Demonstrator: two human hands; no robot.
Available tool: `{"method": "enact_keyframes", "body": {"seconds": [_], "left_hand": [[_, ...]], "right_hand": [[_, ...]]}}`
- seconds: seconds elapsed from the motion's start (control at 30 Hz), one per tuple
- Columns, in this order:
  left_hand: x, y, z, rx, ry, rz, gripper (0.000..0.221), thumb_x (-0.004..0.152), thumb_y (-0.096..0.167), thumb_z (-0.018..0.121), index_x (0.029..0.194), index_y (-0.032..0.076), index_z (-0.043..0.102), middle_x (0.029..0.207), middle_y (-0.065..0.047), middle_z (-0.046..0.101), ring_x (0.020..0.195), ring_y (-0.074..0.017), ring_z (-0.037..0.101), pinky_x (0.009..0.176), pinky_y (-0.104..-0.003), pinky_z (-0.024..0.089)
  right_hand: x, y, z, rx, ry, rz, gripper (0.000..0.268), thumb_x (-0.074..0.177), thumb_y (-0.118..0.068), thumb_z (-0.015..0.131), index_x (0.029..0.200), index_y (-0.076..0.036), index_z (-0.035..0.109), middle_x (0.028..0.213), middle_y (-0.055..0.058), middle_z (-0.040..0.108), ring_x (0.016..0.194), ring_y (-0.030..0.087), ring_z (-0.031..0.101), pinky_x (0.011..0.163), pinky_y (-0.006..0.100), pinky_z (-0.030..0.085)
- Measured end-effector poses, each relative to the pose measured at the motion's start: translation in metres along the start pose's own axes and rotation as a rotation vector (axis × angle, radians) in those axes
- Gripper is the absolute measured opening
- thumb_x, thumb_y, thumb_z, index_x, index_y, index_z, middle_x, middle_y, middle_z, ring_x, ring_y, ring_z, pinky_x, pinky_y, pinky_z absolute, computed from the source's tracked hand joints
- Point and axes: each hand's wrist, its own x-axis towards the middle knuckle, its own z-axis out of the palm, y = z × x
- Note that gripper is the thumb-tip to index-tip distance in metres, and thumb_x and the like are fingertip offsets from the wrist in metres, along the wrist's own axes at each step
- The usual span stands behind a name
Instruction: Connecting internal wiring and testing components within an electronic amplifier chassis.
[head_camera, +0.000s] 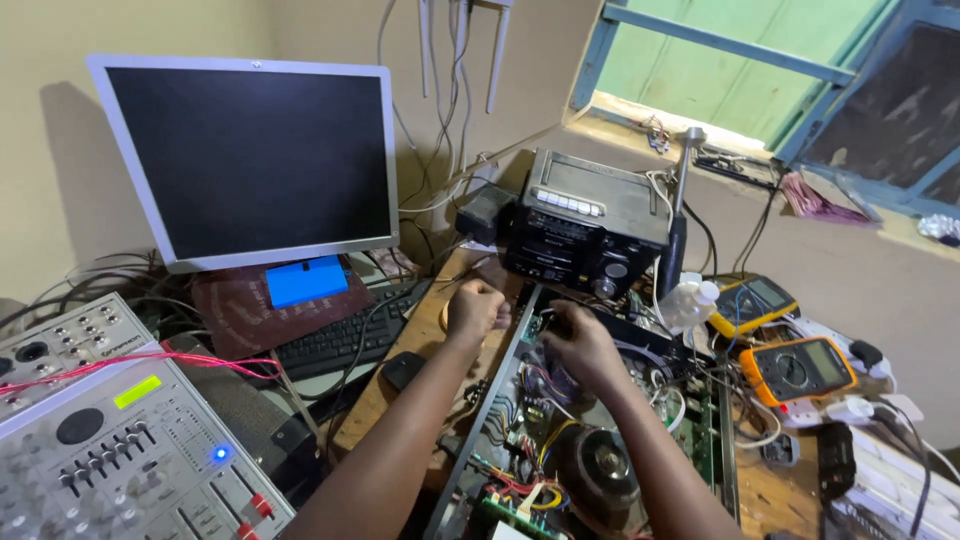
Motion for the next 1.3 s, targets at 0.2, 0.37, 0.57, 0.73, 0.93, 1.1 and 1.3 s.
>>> {"method": "enact_keyframes", "body": {"seconds": [0.2, 0.37, 0.57, 0.73, 0.93, 1.1, 1.3], "left_hand": [[0.019, -0.041, 0.003, 0.303, -0.145, 0.135, 0.024, 0.079, 0.007, 0.070, 0.095, 0.018, 0.085, 0.066, -0.013, 0.075, 0.056, -0.0228, 0.075, 0.050, -0.034, 0.064], [-0.010, -0.026, 0.018, 0.574, -0.069, 0.054, 0.025, 0.098, 0.025, 0.058, 0.108, 0.014, 0.077, 0.104, -0.020, 0.077, 0.115, -0.0445, 0.071, 0.096, -0.061, 0.060], [-0.018, -0.045, 0.015, 0.428, -0.020, 0.040, 0.020, 0.098, 0.035, 0.060, 0.103, 0.022, 0.074, 0.106, -0.008, 0.078, 0.120, -0.0358, 0.073, 0.103, -0.052, 0.058], [-0.035, -0.052, 0.012, 0.560, -0.011, -0.015, 0.026, 0.098, 0.044, 0.056, 0.106, 0.027, 0.074, 0.115, -0.005, 0.079, 0.124, -0.0346, 0.072, 0.112, -0.049, 0.055], [-0.175, 0.073, 0.008, 0.547, 0.122, -0.196, 0.020, 0.095, 0.013, 0.062, 0.106, 0.016, 0.078, 0.107, -0.015, 0.078, 0.111, -0.0425, 0.076, 0.099, -0.055, 0.057], [-0.159, 0.041, 0.001, 0.718, 0.068, -0.193, 0.027, 0.106, 0.032, 0.053, 0.122, 0.024, 0.073, 0.131, -0.007, 0.075, 0.135, -0.0363, 0.066, 0.116, -0.057, 0.046], [-0.156, 0.040, 0.002, 0.674, 0.041, -0.081, 0.027, 0.105, 0.028, 0.055, 0.123, 0.016, 0.071, 0.132, -0.014, 0.076, 0.138, -0.0374, 0.063, 0.117, -0.058, 0.047]], "right_hand": [[0.017, -0.020, 0.016, -0.070, -0.096, 0.040, 0.085, 0.081, -0.034, 0.095, 0.153, -0.008, 0.057, 0.138, 0.028, 0.047, 0.123, 0.062, 0.063, 0.103, 0.066, 0.059], [0.015, -0.017, 0.027, -0.125, -0.044, 0.009, 0.070, 0.080, -0.032, 0.094, 0.142, -0.013, 0.067, 0.128, 0.020, 0.053, 0.108, 0.058, 0.071, 0.089, 0.062, 0.065], [0.013, -0.025, 0.020, 0.020, -0.050, 0.113, 0.060, 0.089, -0.033, 0.088, 0.143, -0.016, 0.071, 0.121, 0.016, 0.058, 0.106, 0.049, 0.074, 0.089, 0.057, 0.062], [0.003, -0.032, 0.020, 0.009, -0.056, 0.169, 0.062, 0.084, -0.039, 0.088, 0.142, -0.023, 0.074, 0.119, 0.013, 0.064, 0.107, 0.048, 0.073, 0.091, 0.057, 0.060], [-0.029, -0.027, 0.013, -0.031, -0.072, 0.103, 0.062, 0.080, -0.047, 0.086, 0.139, -0.032, 0.073, 0.122, 0.015, 0.067, 0.111, 0.053, 0.071, 0.089, 0.063, 0.059], [-0.037, -0.030, 0.009, -0.048, -0.103, -0.012, 0.068, 0.083, -0.043, 0.084, 0.146, -0.025, 0.065, 0.116, 0.013, 0.068, 0.105, 0.049, 0.072, 0.089, 0.060, 0.060], [-0.042, -0.044, -0.010, -0.055, -0.136, -0.016, 0.068, 0.084, -0.034, 0.083, 0.147, -0.019, 0.062, 0.114, 0.012, 0.072, 0.105, 0.045, 0.075, 0.089, 0.057, 0.061]]}}
